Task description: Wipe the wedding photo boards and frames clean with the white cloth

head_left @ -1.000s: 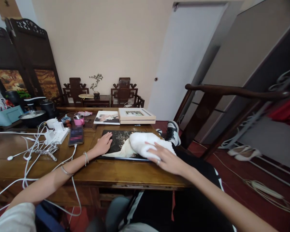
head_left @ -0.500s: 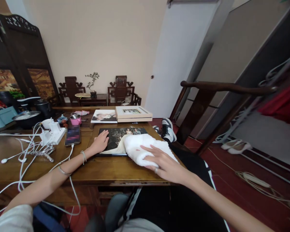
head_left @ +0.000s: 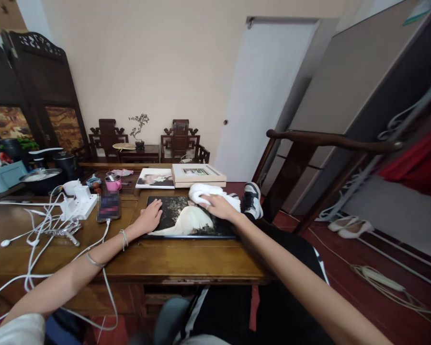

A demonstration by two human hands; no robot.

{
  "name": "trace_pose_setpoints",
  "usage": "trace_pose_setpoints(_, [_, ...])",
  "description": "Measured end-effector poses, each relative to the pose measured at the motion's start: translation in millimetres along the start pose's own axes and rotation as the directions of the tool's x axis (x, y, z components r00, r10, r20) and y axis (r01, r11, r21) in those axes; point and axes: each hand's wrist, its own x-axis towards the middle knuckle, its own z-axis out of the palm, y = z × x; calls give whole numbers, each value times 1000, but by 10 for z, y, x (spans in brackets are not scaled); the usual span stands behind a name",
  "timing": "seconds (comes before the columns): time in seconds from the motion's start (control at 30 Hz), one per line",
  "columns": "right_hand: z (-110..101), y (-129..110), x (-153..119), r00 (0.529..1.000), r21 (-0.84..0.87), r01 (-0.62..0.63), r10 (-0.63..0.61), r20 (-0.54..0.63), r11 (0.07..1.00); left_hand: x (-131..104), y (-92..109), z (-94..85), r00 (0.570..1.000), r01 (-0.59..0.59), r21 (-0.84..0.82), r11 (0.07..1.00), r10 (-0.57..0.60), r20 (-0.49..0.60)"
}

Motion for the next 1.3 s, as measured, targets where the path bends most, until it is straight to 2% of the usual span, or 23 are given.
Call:
trace_pose_setpoints(0.07, [24, -276, -100, 998, -6, 63, -63, 20, 998, 3, -9, 12, 1000, -4, -6, 1000, 4, -9])
trace_pose_setpoints(0.17, [-15, -684, -445, 969, 40, 234, -236, 70, 971, 12, -34, 34, 1000, -4, -19, 1000, 4, -11])
trace_pose_setpoints(0.27, [-128, -869, -794, 920, 131, 353, -369, 134, 926, 19, -62, 53, 1000, -20, -30, 999, 19, -24])
trace_pose_setpoints(0.33, [-192, -810, -906, 912, 154, 357, -380, 155, 921, 18, -69, 56, 999, -34, -32, 999, 32, -32])
trace_pose_setpoints(0.43, [-213, -535, -823, 949, 110, 270, -284, 134, 957, 12, -55, 42, 999, -26, -24, 999, 25, -28])
trace_pose_setpoints(0.53, [-166, -254, -509, 988, 31, 130, -132, 83, 991, 16, -42, 30, 1000, -17, -16, 1000, 17, -22])
trace_pose_setpoints(0.6, [-121, -155, -253, 997, -5, 57, -57, 57, 998, 28, -52, 35, 1000, -17, -12, 1000, 16, -21])
trace_pose_setpoints(0.67, [-65, -154, -29, 999, -27, 18, -17, 38, 999, 43, -73, 50, 1000, -19, -10, 1000, 19, -24])
trace_pose_setpoints(0.73, [3, -250, 99, 1000, -39, 11, -10, 28, 999, 53, -94, 67, 999, -21, -15, 1000, 21, -33])
trace_pose_setpoints(0.83, [89, -523, 20, 996, -29, 76, -75, 39, 997, 50, -105, 77, 998, -20, -39, 999, 18, -56])
trace_pose_setpoints(0.97, [57, -904, -467, 951, 96, 293, -300, 72, 951, 38, -101, 69, 999, -18, -56, 998, 15, -52])
trace_pose_setpoints(1.03, [-3, -1006, -695, 925, 159, 353, -370, 86, 922, 35, -104, 68, 998, -39, -61, 997, 36, -48])
trace_pose_setpoints(1.1, [-55, -1004, -808, 913, 190, 373, -396, 101, 908, 31, -104, 68, 997, -53, -67, 996, 50, -52])
trace_pose_setpoints(1.17, [-77, -896, -774, 926, 171, 344, -364, 103, 923, 25, -93, 66, 997, -45, -69, 997, 41, -58])
trace_pose_setpoints(1.3, [-27, -513, -351, 981, 13, 165, -165, 103, 986, 8, -56, 50, 998, -27, -67, 997, 24, -52])
